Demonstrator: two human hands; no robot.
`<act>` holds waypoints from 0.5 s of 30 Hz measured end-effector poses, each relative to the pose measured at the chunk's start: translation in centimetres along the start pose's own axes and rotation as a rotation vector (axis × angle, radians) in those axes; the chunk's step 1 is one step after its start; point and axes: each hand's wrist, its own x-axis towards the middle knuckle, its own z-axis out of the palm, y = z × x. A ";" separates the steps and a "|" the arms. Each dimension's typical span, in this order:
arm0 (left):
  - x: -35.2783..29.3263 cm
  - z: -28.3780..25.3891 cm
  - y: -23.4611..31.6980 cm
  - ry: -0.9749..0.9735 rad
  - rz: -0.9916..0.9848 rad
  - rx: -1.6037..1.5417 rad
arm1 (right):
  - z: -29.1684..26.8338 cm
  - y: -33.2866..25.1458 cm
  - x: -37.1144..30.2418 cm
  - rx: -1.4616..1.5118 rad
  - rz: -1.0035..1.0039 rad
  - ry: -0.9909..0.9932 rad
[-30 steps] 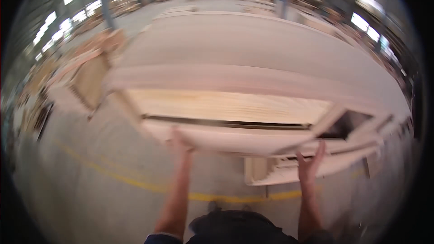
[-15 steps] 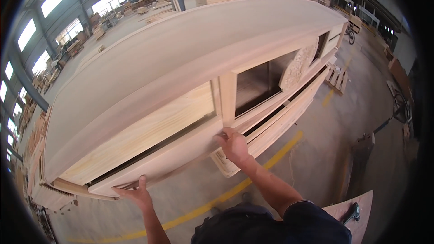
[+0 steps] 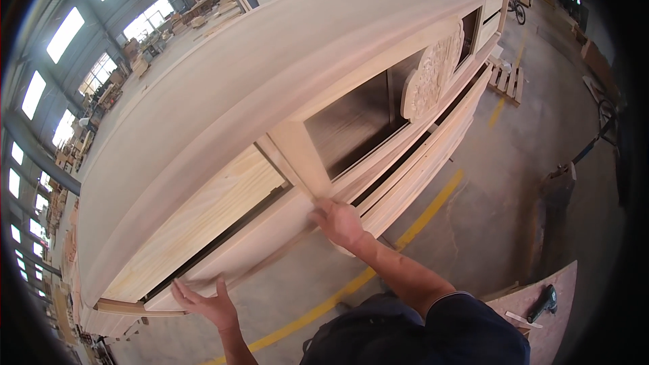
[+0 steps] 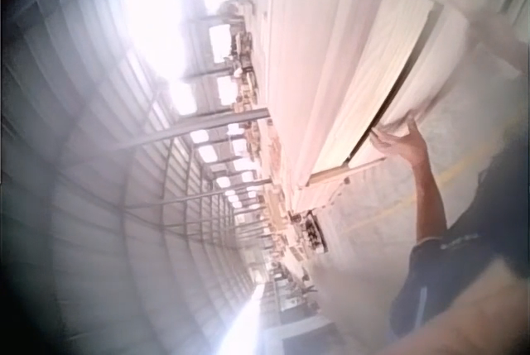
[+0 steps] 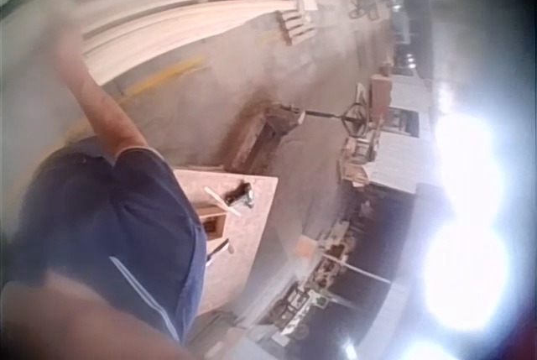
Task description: The person assembles a wooden cabinet by fitting a door onto hinges, securing screws into the frame using a power drill, and handling various wooden panels to check the fit.
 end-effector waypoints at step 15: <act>4.7 1.7 6.1 -0.300 0.289 0.088 | -0.5 1.6 0.9 0.020 -0.077 -0.104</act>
